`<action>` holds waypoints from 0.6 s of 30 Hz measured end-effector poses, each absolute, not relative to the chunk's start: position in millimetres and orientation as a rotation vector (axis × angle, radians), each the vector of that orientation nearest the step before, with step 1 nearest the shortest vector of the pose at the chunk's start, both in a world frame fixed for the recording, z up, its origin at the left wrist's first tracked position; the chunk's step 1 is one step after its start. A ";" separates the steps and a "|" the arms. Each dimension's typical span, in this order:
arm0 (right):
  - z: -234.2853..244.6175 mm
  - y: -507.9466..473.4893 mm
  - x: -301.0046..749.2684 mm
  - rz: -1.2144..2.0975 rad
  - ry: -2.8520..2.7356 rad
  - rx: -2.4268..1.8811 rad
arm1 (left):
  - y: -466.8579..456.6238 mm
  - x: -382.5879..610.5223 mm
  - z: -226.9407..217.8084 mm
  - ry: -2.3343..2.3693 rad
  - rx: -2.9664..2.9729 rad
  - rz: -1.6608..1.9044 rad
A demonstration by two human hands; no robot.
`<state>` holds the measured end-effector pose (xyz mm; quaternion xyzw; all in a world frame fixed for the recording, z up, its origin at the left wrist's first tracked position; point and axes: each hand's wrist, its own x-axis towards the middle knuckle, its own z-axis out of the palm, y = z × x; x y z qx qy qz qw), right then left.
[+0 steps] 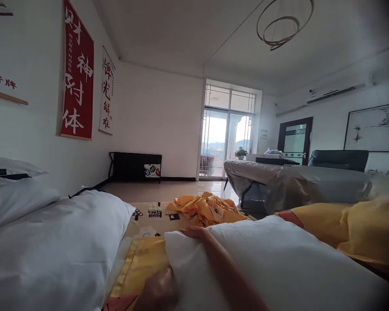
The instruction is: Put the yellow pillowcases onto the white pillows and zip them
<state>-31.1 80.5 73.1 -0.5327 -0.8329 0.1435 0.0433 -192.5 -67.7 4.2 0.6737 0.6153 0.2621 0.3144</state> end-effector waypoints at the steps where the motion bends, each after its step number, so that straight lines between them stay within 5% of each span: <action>1: 69.2 79.9 -30.3 0.420 -2.541 -1.661 | -73.0 -192.6 11.9 1.738 1.810 0.704; 3: 67.7 78.8 -30.0 0.395 -2.519 -1.708 | -84.2 -186.1 25.9 1.769 1.998 0.782; 8: 95.6 76.9 -28.7 0.290 -2.438 -1.648 | -94.5 -162.7 26.2 0.929 2.410 0.760; 13: 124.5 46.1 -20.6 0.227 -2.497 -1.521 | -75.1 -169.8 -4.5 0.895 2.227 0.653; 18: 97.8 -53.6 -15.5 0.042 -2.646 -1.299 | -67.6 -166.6 -28.7 0.834 2.207 0.651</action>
